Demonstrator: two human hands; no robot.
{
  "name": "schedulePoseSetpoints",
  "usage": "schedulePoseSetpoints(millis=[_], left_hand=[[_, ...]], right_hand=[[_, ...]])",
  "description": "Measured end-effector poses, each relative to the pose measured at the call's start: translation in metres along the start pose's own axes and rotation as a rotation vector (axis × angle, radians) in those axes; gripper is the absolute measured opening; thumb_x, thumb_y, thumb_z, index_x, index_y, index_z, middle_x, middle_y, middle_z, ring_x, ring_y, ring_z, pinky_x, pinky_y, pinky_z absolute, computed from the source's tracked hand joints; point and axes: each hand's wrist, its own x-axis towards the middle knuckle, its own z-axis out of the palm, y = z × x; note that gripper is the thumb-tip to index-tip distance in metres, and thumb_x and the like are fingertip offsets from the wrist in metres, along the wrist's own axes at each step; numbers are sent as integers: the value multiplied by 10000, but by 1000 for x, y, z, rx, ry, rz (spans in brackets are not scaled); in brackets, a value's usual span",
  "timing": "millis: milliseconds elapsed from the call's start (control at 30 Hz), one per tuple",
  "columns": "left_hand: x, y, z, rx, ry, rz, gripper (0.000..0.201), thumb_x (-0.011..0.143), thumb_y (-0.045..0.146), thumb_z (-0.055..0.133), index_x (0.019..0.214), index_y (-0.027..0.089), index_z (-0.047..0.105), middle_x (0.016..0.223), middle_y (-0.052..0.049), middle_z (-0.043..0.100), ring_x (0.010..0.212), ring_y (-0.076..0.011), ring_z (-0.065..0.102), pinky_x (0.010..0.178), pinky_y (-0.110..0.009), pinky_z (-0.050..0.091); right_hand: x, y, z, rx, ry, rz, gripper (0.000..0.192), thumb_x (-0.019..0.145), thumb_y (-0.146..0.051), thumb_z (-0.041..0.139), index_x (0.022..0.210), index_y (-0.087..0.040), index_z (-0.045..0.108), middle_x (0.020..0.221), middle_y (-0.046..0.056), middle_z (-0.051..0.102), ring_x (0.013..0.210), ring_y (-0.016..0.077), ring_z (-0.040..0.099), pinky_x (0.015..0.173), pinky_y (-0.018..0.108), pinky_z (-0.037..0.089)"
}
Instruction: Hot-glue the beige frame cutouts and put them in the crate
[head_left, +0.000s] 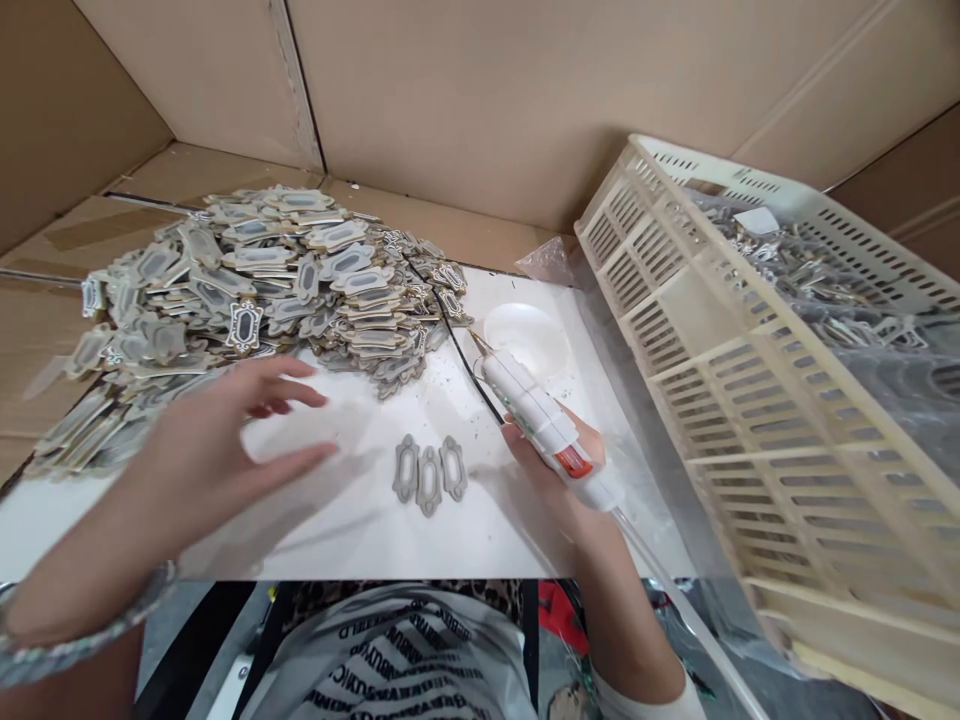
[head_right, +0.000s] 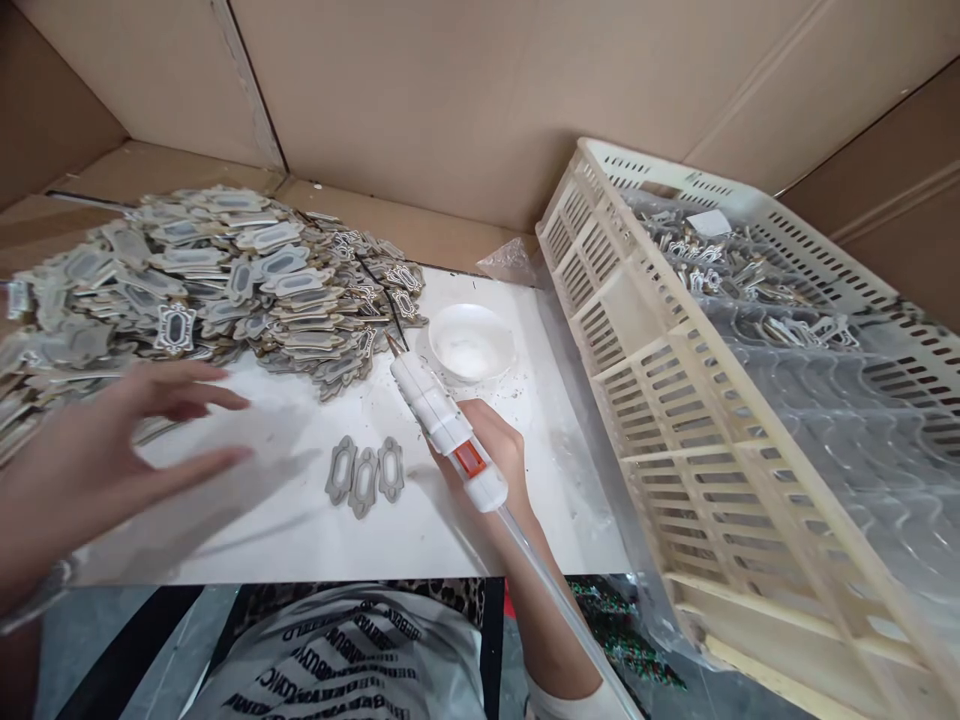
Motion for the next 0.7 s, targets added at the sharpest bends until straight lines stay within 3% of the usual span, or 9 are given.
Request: schedulePoseSetpoints(millis=[67,133,233,300,433,600,700], left_hand=[[-1,26,16,-29,-143,157,585,809,688,661,1252,323,547,1193,-19,674,1036,-259,664,877,-376,543],[-2,41,32,2,-246,213,582,769,530,746,1276,324,549,1226,-35,666,1098,-291,646,892,-393,540],[-1,51,50,53,-288,218,607,708,385,792,1264,296,565,1195,-71,679,1102,-329,636,913,-428,524],[3,55,55,65,-281,218,500,715,352,761,1179,267,595,1157,-85,690,1084,-331,643,929,-441,514],[11,61,55,46,-267,211,326,750,348,701,1037,243,590,1028,-62,707,951,-290,676,818,-387,537],[8,55,43,86,-189,247,533,706,447,773,1156,255,562,1048,-58,726,931,-319,691,777,-407,543],[-3,44,34,154,-145,291,461,752,472,730,1137,265,585,954,-58,735,839,-324,694,695,-406,530]], right_hand=[[1,0,0,-5,-3,-3,157,858,-270,631,717,-228,577,682,-8,644,595,162,581,539,280,430],[1,0,-1,-6,-7,-11,179,867,-296,635,713,-225,574,688,-8,642,580,155,564,528,278,422],[1,2,0,4,-10,-37,188,868,-294,635,708,-224,566,697,-9,640,575,148,556,535,278,430],[1,3,0,21,-14,-53,148,856,-263,633,725,-224,576,705,-9,643,586,149,566,547,279,440],[1,2,1,51,-39,-25,159,855,-281,634,712,-230,586,670,-7,623,588,164,576,560,296,451],[2,0,0,86,-44,8,205,857,-282,635,670,-229,568,649,-7,602,572,168,578,554,301,447],[1,1,0,100,-28,-5,180,854,-272,647,692,-230,581,684,0,642,610,177,619,576,299,465]])
